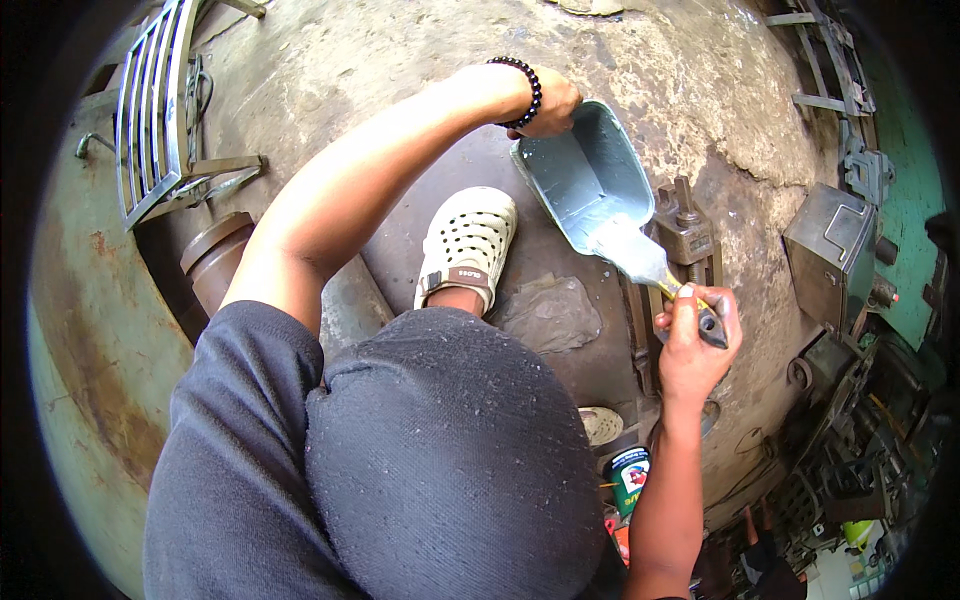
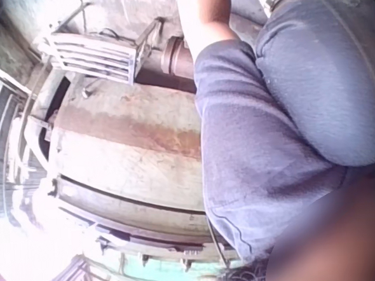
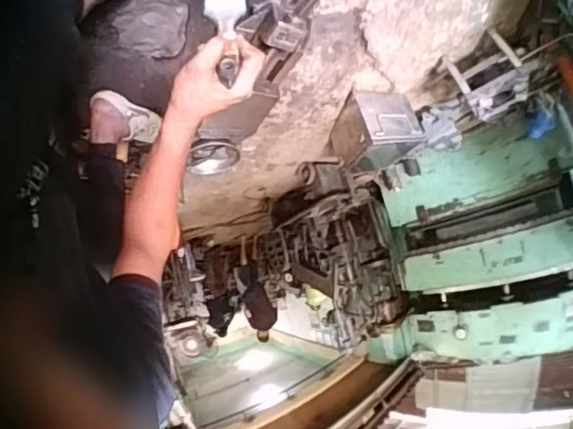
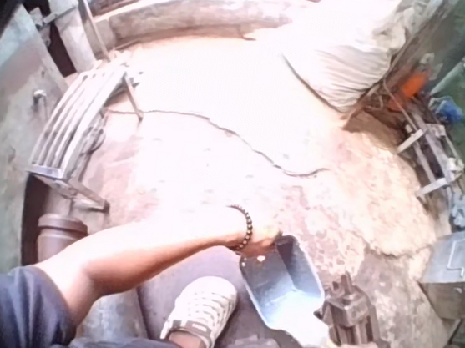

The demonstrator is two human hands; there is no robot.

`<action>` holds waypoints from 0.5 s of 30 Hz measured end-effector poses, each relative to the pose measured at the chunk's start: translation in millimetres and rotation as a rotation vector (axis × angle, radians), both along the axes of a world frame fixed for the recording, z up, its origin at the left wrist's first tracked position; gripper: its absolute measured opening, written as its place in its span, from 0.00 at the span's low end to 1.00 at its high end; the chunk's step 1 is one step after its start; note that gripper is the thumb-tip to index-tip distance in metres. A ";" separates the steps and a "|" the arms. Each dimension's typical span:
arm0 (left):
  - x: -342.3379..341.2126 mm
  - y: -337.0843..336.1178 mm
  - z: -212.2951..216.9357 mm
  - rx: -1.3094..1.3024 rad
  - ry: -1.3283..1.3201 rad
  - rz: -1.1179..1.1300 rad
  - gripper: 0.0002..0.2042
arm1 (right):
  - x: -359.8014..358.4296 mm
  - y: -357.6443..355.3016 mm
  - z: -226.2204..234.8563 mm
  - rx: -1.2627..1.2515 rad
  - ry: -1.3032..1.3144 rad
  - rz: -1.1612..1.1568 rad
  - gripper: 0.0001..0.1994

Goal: The person mixes a light-colored paste in a small container, then uses a brush to apply it to a metal vise and surrounding floor area. The person wipes the applied paste with a cloth and continues brushing the surface.

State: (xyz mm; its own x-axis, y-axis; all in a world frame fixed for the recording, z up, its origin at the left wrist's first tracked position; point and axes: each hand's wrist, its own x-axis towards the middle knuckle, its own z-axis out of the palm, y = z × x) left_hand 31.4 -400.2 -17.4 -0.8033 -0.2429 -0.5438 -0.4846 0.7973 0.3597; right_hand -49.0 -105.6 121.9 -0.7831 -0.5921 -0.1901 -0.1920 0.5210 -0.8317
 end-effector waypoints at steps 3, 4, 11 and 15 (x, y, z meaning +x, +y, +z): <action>-1.2 0.9 -0.3 -0.020 -0.016 -0.054 0.16 | -14.3 -9.7 5.7 0.028 -0.008 0.148 0.04; -1.1 0.9 -0.2 -0.006 -0.001 -0.021 0.16 | -19.5 -14.3 5.2 0.069 -0.005 0.197 0.07; -1.8 -2.0 2.2 0.001 -0.024 -0.034 0.15 | -49.9 -32.2 13.4 0.235 0.421 1.132 0.22; -3.2 0.3 0.5 -0.041 0.013 -0.044 0.15 | -55.3 -30.9 25.8 0.280 0.513 1.313 0.26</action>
State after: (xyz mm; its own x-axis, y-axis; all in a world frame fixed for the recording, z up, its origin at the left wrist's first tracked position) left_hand 28.2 -399.9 -16.9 -0.8207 -0.2289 -0.5235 -0.4439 0.8323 0.3320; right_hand -104.3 -136.6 147.7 0.2734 -0.9176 -0.2885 -0.8947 -0.1325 -0.4266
